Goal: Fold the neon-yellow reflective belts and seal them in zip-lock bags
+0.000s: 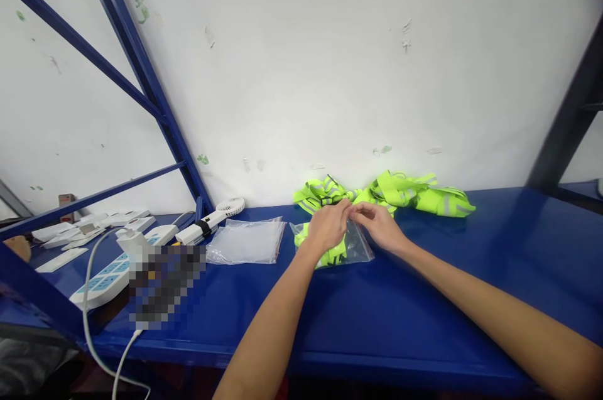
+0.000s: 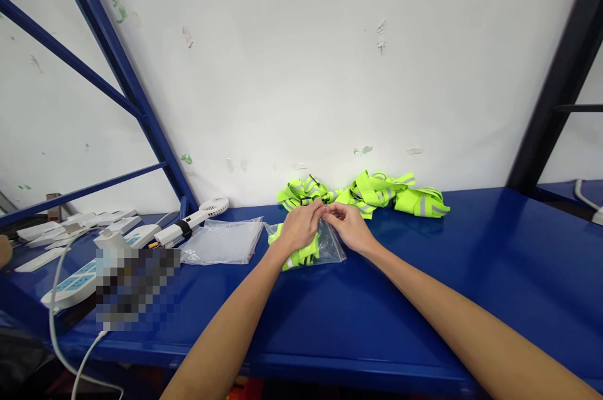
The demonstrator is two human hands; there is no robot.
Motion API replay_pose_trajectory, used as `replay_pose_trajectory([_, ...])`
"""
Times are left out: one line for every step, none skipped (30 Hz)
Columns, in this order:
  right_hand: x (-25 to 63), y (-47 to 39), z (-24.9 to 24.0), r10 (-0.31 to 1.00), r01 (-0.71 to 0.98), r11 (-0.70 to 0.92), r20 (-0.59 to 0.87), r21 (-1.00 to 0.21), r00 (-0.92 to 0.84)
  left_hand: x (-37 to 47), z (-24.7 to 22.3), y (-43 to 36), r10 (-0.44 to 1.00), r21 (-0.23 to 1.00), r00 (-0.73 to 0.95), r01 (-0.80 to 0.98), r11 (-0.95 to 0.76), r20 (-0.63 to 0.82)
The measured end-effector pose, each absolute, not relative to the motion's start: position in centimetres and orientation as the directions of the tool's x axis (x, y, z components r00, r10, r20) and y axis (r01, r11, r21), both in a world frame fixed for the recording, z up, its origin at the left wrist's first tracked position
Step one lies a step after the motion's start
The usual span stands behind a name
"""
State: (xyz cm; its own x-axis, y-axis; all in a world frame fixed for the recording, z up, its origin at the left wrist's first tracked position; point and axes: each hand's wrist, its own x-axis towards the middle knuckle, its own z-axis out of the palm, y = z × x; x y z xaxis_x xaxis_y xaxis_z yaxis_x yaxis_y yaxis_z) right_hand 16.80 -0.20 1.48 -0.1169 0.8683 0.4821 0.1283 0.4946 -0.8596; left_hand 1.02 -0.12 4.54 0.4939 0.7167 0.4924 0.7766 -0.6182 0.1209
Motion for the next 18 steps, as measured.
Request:
replay_pose_trajectory([16.9, -0.2, 1.5, 0.861, 0.143, 0.508, 0.493, -0.849, -0.128, 1.0, 4.4, -0.1, 0.713, 0.130, 0.490, 0.772, -0.622, 0.501])
replay_pose_trajectory([16.9, -0.3, 1.5, 0.856, 0.158, 0.516, 0.498, -0.842, -0.141, 1.0, 4.3, -0.1, 0.713, 0.143, 0.482, 0.769, -0.623, 0.509])
replay_pose_trajectory([17.0, -0.4, 1.5, 0.854, 0.173, 0.519, 0.497, -0.837, -0.154, 1.0, 4.2, 0.0, 0.716, 0.160, 0.472, 0.768, -0.621, 0.515])
replay_pose_trajectory([17.0, -0.4, 1.5, 0.854, 0.190, 0.519, 0.494, -0.833, -0.166, 1.0, 4.1, 0.0, 0.721, 0.178, 0.459, 0.767, -0.617, 0.520])
replay_pose_trajectory([16.9, -0.5, 1.5, 0.855, 0.206, 0.517, 0.487, -0.831, -0.178, 1.0, 4.0, 0.1, 0.727, 0.198, 0.445, 0.766, -0.612, 0.523])
replay_pose_trajectory([16.9, -0.5, 1.4, 0.857, 0.220, 0.513, 0.480, -0.829, -0.188, 0.9, 3.8, 0.2, 0.732, 0.217, 0.432, 0.764, -0.607, 0.526])
replay_pose_trajectory([16.9, -0.6, 1.4, 0.859, 0.233, 0.510, 0.475, -0.828, -0.193, 0.9, 3.7, 0.2, 0.737, 0.234, 0.421, 0.762, -0.604, 0.529])
replay_pose_trajectory([16.9, -0.7, 1.3, 0.861, 0.244, 0.507, 0.472, -0.827, -0.191, 0.9, 3.6, 0.3, 0.741, 0.249, 0.412, 0.760, -0.601, 0.531])
replay_pose_trajectory([16.9, -0.7, 1.2, 0.863, 0.254, 0.503, 0.469, -0.826, -0.187, 0.8, 3.5, 0.4, 0.745, 0.263, 0.401, 0.758, -0.597, 0.533])
replay_pose_trajectory([16.9, -0.9, 1.1, 0.866, 0.266, 0.499, 0.464, -0.825, -0.184, 0.8, 3.5, 0.5, 0.751, 0.277, 0.388, 0.759, -0.589, 0.534])
replay_pose_trajectory([17.0, -1.0, 1.0, 0.870, 0.282, 0.492, 0.457, -0.824, -0.184, 0.7, 3.4, 0.6, 0.758, 0.291, 0.373, 0.761, -0.580, 0.535])
replay_pose_trajectory([17.1, -1.1, 0.8, 0.874, 0.298, 0.485, 0.447, -0.822, -0.189, 0.7, 3.3, 0.8, 0.765, 0.303, 0.359, 0.764, -0.570, 0.534])
replay_pose_trajectory([17.2, -1.3, 0.7, 0.879, 0.314, 0.477, 0.434, -0.821, -0.199, 0.6, 3.3, 0.9, 0.772, 0.313, 0.348, 0.767, -0.561, 0.532])
replay_pose_trajectory([17.4, -1.5, 0.6, 0.883, 0.330, 0.467, 0.418, -0.820, -0.212, 0.5, 3.2, 1.0, 0.776, 0.320, 0.340, 0.768, -0.555, 0.531])
replay_pose_trajectory([17.5, -1.8, 0.5, 0.888, 0.348, 0.457, 0.399, -0.819, -0.228, 0.5, 3.2, 1.1, 0.778, 0.326, 0.334, 0.767, -0.552, 0.532])
replay_pose_trajectory([17.6, -2.0, 0.4, 0.892, 0.366, 0.448, 0.381, -0.816, -0.243, 0.4, 3.1, 1.2, 0.779, 0.334, 0.329, 0.765, -0.551, 0.533])
replay_pose_trajectory([17.8, -2.2, 0.3, 0.895, 0.384, 0.440, 0.363, -0.812, -0.258, 0.3, 3.0, 1.3, 0.780, 0.343, 0.322, 0.761, -0.551, 0.537])
replay_pose_trajectory([17.9, -2.5, 0.3, 0.897, 0.401, 0.435, 0.349, -0.806, -0.272, 0.2, 3.0, 1.4, 0.781, 0.355, 0.311, 0.758, -0.548, 0.542])
